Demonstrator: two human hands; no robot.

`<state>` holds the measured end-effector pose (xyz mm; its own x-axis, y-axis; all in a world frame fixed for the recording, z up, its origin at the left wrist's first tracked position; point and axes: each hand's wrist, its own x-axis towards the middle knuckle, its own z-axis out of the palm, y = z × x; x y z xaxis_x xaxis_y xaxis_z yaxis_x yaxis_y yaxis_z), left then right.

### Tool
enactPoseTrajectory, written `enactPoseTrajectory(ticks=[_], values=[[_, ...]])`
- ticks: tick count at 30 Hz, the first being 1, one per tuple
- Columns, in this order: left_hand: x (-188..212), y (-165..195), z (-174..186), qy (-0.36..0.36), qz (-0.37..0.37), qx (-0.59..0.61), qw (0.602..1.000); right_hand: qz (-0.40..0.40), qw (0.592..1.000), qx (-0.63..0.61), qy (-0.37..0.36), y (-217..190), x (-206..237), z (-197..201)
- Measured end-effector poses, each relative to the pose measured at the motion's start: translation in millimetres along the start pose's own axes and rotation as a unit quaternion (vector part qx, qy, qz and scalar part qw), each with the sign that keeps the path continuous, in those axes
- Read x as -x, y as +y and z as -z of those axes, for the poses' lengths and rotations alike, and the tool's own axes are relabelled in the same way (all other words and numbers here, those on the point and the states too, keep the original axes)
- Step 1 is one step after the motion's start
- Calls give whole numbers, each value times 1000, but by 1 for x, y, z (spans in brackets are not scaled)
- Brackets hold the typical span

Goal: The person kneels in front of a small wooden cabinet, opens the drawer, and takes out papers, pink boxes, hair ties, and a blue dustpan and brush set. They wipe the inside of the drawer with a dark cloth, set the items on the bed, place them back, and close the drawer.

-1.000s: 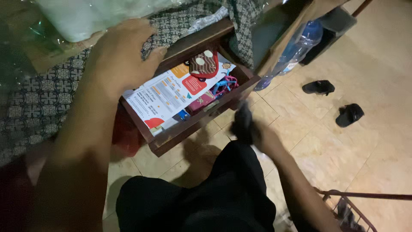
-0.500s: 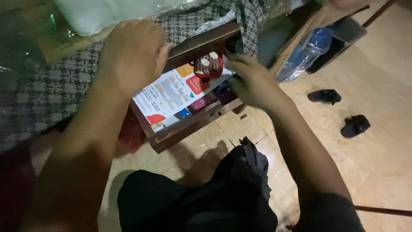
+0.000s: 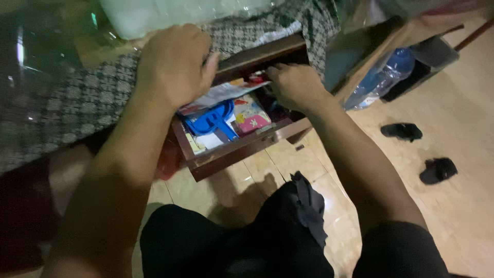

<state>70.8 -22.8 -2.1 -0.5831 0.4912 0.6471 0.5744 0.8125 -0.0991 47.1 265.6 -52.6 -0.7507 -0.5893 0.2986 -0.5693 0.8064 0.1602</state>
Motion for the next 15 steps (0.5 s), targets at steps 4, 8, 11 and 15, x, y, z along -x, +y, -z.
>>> enactPoseTrajectory(ticks=[4, 8, 11, 15], values=[[1, -1, 1, 18, -26, 23, 999, -26, 999, 13, 15, 11, 10, 11], [-1, -5, 1, 26, -21, 72, 997, -13, 999, 29, 31, 3, 17, 31], [-1, -10, 4, 16, 36, 181, 983, -33, 999, 3, -2, -4, 24, 48], [0, -14, 11, 25, 82, 267, 960, -43, 997, -3, 67, -2, 46, 65]])
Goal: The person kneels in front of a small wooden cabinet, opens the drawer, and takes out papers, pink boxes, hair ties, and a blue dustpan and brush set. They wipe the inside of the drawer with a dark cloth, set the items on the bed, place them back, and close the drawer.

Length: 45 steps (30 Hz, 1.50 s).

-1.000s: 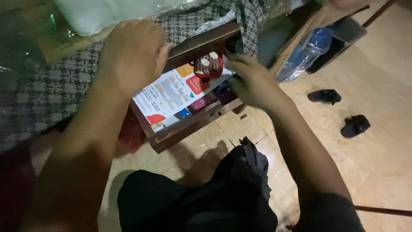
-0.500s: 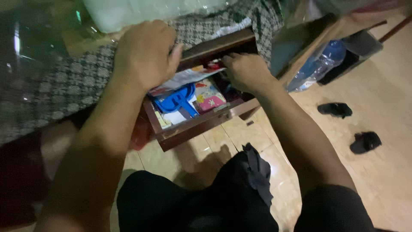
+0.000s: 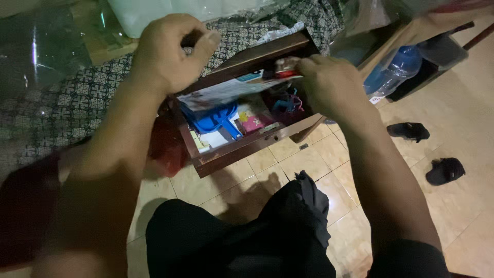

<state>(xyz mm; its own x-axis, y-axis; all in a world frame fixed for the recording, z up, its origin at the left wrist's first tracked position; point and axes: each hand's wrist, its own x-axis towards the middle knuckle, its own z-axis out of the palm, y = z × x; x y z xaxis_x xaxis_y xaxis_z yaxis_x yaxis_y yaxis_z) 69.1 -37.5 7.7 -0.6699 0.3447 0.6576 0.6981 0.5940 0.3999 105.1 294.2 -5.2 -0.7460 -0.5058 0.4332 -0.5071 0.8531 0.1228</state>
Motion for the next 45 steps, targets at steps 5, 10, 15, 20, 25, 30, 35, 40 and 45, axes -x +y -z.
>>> enactPoseTrajectory(ticks=[5, 10, 15, 20, 25, 30, 35, 40, 45], values=[[15, 19, 17, 36, -88, -99, 991, 4, 998, 30, 49, 11, 31, 8], [61, 72, 17, -9, -96, -79, 992, -2, 997, 27, 71, 3, 39, -5], [106, 105, -20, -135, -41, -40, 989, 8, 999, 48, 5, -6, 37, -19], [123, 96, -47, -159, -35, -114, 980, -7, 996, 87, -22, 0, 34, -15], [131, 92, -46, -183, 6, -167, 969, -37, 994, -22, -105, -3, 34, -20], [128, 102, -50, -223, 65, -171, 957, -34, 996, -85, -22, -4, 46, -39], [124, 111, -57, -244, 82, -156, 954, -15, 994, -107, -2, 3, 58, -45], [126, 118, -57, -230, 53, -127, 963, -11, 994, -106, -14, 9, 72, -37], [125, 113, -59, -253, 87, -78, 960, -35, 993, -106, -51, 16, 75, -38]])
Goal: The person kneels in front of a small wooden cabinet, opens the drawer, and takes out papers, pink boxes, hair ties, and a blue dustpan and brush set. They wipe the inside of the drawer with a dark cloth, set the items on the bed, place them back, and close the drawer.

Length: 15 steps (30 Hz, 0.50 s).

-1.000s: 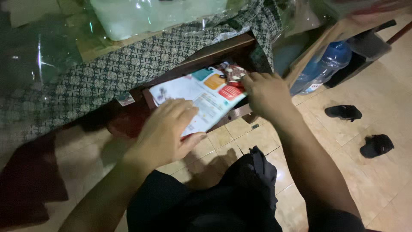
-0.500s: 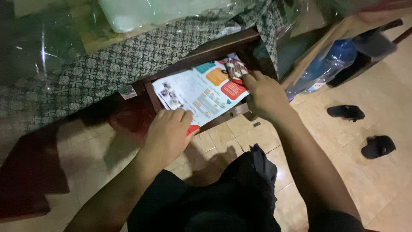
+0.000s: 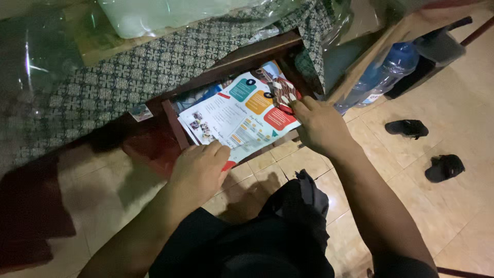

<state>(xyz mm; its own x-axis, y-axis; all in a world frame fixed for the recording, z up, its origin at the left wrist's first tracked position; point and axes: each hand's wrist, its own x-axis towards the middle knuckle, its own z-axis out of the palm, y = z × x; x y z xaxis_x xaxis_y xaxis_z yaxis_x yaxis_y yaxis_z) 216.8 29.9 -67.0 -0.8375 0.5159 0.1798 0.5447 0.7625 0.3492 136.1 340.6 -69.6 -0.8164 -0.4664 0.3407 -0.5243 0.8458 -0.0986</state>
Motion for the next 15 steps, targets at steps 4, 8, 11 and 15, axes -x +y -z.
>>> enactPoseTrajectory(ticks=[4, 8, 11, 15], values=[[-18, -18, 6, -15, 17, -16, 1000, -1, 998, 55, -24, 1, -22, -4], [-33, -29, 13, 90, -39, -206, 974, 13, 998, 58, -37, -10, -50, -9], [-40, -32, 15, -11, 0, -147, 989, -4, 995, 29, -94, -22, -63, -17], [-47, -31, 22, -38, 15, -100, 994, 28, 995, -47, -81, -21, -71, -27]])
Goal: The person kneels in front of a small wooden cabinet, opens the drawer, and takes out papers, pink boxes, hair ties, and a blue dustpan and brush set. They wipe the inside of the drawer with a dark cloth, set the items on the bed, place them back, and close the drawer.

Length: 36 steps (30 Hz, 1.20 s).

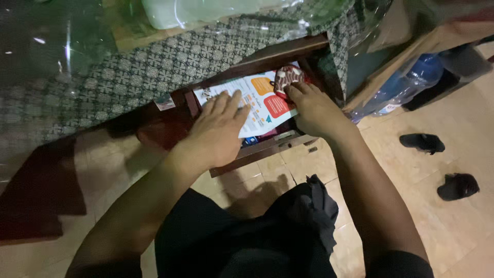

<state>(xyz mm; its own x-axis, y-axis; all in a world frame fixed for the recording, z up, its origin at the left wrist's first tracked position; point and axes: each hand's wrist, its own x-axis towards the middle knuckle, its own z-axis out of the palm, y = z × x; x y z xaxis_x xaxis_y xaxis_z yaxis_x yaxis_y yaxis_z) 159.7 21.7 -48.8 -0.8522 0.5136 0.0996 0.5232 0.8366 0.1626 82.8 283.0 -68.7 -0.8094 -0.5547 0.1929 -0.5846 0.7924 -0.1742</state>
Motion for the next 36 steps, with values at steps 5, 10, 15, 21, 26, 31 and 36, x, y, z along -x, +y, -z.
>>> enactPoseTrajectory(ticks=[5, 10, 15, 21, 26, 31, 36], values=[[-5, 20, 12, -19, -3, -72, 997, 7, 999, -33, -15, 7, 4, -5], [-31, 40, 16, -42, -26, 8, 999, 53, 995, -84, -11, -1, 16, -2], [-50, 43, -6, -134, 20, 71, 988, -27, 967, -244, -65, 32, 29, 10], [-43, 42, -18, -95, 27, 98, 990, -187, 942, -113, 256, 127, 26, 4], [-31, 42, -1, 26, 1, 33, 999, -282, 895, -244, 246, 152, 23, -2], [5, 12, 28, 236, 1, -166, 957, -140, 899, -52, 411, 125, 27, 23], [31, -34, 57, 200, 70, -216, 953, -8, 931, 136, 338, 118, -9, 54]])
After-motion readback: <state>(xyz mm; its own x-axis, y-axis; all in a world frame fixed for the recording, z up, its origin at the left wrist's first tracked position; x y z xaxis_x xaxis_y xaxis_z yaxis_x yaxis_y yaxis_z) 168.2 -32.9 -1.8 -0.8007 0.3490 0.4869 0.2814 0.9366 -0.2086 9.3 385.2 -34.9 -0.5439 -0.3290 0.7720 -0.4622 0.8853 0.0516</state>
